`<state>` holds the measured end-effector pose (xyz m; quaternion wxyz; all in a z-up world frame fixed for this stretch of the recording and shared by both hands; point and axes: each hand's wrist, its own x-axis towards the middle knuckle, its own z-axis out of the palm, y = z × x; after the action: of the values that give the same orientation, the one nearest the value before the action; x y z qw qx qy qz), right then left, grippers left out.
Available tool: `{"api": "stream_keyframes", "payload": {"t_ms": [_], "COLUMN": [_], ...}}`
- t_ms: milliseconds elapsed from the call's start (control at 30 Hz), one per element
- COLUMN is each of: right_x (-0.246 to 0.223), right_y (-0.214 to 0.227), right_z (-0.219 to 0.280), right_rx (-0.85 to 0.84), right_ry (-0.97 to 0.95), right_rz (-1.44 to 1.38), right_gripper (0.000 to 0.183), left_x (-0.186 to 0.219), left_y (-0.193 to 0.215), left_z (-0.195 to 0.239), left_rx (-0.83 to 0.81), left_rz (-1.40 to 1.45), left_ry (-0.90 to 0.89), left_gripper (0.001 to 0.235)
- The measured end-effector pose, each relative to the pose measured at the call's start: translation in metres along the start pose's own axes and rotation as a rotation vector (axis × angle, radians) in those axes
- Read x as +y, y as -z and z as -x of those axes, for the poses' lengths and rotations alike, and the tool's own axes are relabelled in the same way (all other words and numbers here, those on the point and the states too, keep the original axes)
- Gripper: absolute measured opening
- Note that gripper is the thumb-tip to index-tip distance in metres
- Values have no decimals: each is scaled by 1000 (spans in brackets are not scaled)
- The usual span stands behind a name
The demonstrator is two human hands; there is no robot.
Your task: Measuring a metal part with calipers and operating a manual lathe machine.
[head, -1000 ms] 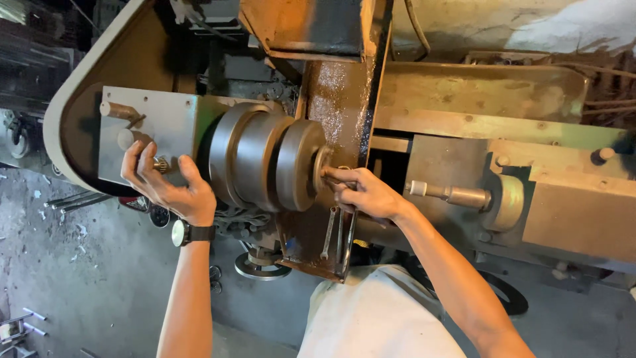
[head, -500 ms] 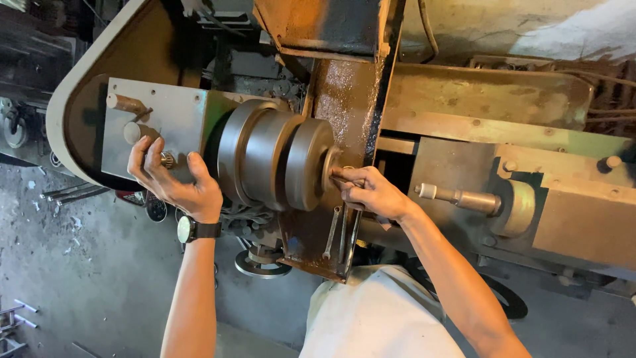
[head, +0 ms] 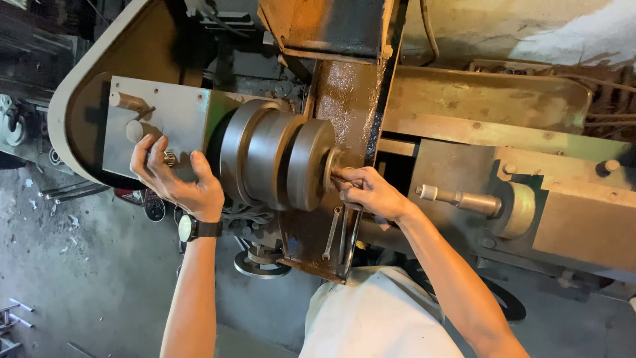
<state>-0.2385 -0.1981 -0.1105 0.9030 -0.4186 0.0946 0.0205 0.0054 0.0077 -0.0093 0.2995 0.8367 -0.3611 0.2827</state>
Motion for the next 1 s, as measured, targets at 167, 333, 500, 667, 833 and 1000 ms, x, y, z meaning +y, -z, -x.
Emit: {"api": "stream_keyframes", "payload": {"t_ms": [167,333,500,667,833,1000], "right_x": [18,0,-5,11,-10,11], "right_y": [12,2,-2,7,-5,11], "right_z": [-1,2,4,2,4,6], "right_rx": [29,35,36,-28,23,32], "right_ry": [17,6,6,51,11,-28], "right_rz": [113,109,67,-16,97,239], "right_gripper": [33,33,29,12,19,12], "left_x": [0,0,5,1,1,6], "left_y": [0,1,2,1,1,2], "left_z": [-1,-1,-3,-2,-2,0], "left_rx": [4,-3,7,12,28,-9], "left_rz": [-18,-15,1,-33,-65,35], "left_ry": [0,-31,4,-14,-30,34], "left_gripper": [38,39,41,41,40,38]}}
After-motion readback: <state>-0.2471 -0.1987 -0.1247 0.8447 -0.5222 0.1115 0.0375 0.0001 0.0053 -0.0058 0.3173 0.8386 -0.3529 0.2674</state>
